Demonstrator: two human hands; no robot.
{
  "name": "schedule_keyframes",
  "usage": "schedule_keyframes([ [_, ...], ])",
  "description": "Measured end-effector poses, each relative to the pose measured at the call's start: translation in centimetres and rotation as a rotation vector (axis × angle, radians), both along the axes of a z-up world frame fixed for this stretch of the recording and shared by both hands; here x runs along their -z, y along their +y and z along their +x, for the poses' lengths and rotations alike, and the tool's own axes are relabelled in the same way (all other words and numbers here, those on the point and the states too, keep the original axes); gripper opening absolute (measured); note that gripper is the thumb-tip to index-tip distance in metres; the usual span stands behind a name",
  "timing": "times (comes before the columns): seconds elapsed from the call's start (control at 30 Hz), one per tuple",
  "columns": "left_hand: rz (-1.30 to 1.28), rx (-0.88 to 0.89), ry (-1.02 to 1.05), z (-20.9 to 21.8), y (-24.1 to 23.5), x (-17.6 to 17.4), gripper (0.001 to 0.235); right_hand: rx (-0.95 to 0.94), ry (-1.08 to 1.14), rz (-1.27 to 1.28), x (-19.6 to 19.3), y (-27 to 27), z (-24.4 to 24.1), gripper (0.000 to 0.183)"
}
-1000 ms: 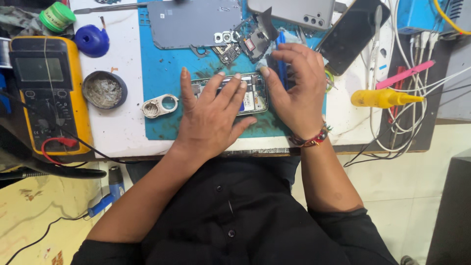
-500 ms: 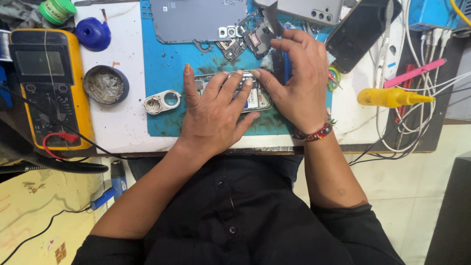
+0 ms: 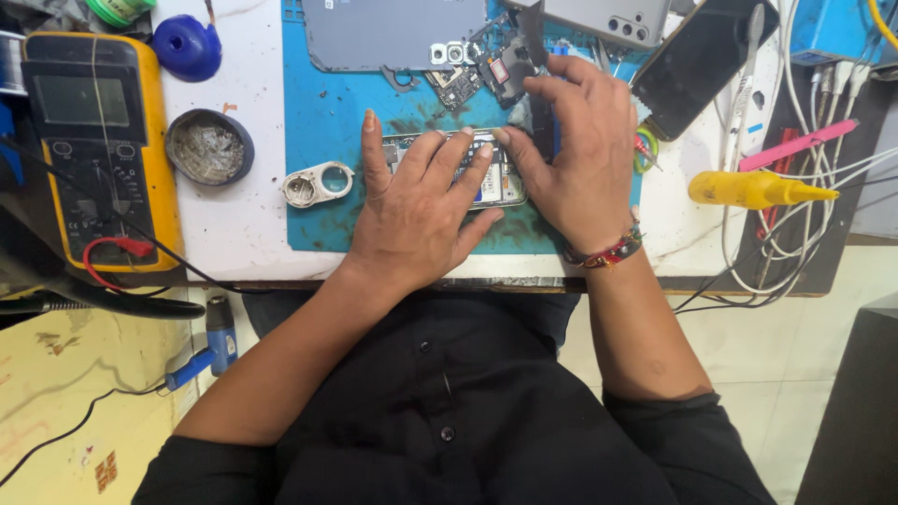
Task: The person uses a magnifying glass and a blue plastic tool to work on a disassembled mobile phone motherboard. They then use tweezers to place a small metal bracket onto the board.
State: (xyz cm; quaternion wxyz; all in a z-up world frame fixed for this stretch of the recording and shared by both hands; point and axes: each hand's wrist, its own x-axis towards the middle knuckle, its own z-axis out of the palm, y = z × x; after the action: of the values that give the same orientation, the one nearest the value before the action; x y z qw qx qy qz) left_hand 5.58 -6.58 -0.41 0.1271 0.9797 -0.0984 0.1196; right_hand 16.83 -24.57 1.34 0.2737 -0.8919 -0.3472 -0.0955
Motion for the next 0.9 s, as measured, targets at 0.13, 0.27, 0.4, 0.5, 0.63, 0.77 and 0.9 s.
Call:
schedule_keyframes([
  [0.13, 0.0, 0.002, -0.005, 0.0, 0.0, -0.1, 0.059, -0.008, 0.08, -0.027, -0.2, -0.3, 0.3, 0.047],
  [0.27, -0.014, 0.0, -0.008, 0.1, 0.1, 0.0, 0.058, -0.101, 0.153, 0.028, -0.5, -0.8, 0.9, 0.046],
  [0.4, -0.018, 0.003, -0.007, 0.1, 0.1, 0.1, 0.057, -0.117, 0.134, 0.007, -0.5, -1.0, 0.7, 0.055],
  [0.5, -0.02, 0.005, 0.0, 0.1, 0.2, 0.1, 0.058, -0.109, 0.118, -0.004, -0.3, -0.9, 0.6, 0.057],
  [0.63, -0.019, 0.003, -0.002, 0.1, 0.2, 0.2, 0.058, -0.11, 0.125, -0.031, -0.2, -0.9, 0.6, 0.059],
  [0.77, -0.028, 0.0, -0.001, 0.1, 0.1, 0.2, 0.058, -0.118, 0.112, -0.068, -0.2, -0.9, 0.7, 0.064],
  [0.9, -0.037, -0.003, -0.003, 0.2, 0.1, 0.2, 0.057, -0.136, 0.133, -0.082, -0.2, -1.1, 1.1, 0.066],
])
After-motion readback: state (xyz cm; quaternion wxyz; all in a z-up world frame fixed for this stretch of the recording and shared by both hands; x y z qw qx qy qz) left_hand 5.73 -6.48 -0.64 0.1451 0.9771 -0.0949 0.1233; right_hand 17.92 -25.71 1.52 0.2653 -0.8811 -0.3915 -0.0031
